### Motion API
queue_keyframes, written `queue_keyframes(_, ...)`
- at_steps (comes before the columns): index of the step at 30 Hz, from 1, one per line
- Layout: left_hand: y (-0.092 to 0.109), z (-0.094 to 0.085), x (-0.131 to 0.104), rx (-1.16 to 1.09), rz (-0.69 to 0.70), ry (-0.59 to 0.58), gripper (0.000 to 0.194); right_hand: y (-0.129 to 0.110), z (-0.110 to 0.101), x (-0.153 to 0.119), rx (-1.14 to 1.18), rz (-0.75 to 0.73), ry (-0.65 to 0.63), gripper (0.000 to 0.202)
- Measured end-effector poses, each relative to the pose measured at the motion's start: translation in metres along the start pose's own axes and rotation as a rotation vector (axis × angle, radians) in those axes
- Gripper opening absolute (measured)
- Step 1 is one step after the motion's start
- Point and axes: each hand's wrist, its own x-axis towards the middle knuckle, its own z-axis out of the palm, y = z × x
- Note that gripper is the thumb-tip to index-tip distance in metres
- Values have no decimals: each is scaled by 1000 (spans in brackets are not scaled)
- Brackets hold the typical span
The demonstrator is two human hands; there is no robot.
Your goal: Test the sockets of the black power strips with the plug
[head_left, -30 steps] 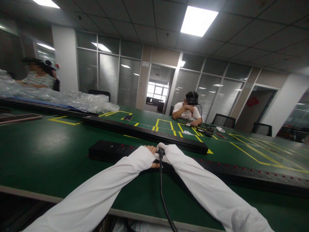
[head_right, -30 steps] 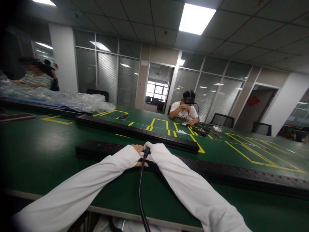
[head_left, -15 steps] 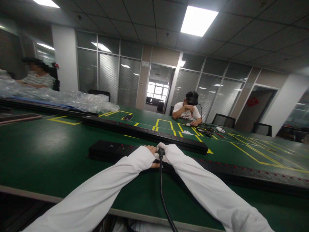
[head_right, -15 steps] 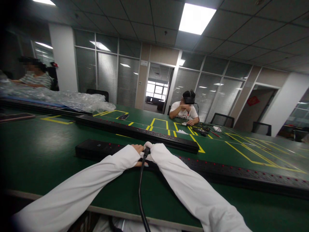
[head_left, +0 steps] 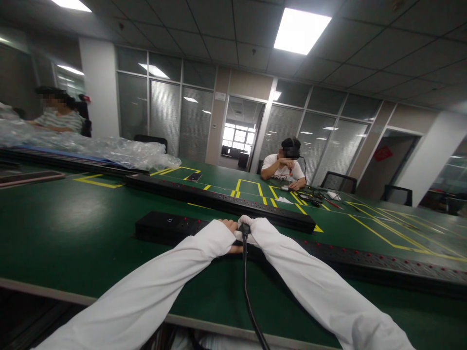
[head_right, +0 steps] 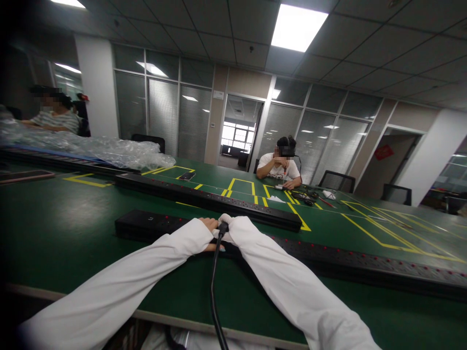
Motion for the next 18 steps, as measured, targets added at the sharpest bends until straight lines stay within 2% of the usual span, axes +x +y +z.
queue_keyframes(3,0,0,-1,0,0,5,63,5,0,1,120,40,21,25)
queue_keyframes(10,2,-3,-3,-6,16,41,65,30,-3,-4,393,255,197,26)
queue_keyframes(14,2,-4,-3,-11,14,41,65,45,-9,-15,355,335,216,24)
queue_keyframes(18,2,-4,-3,-15,2,20,65,42,-13,-20,201,353,168,24)
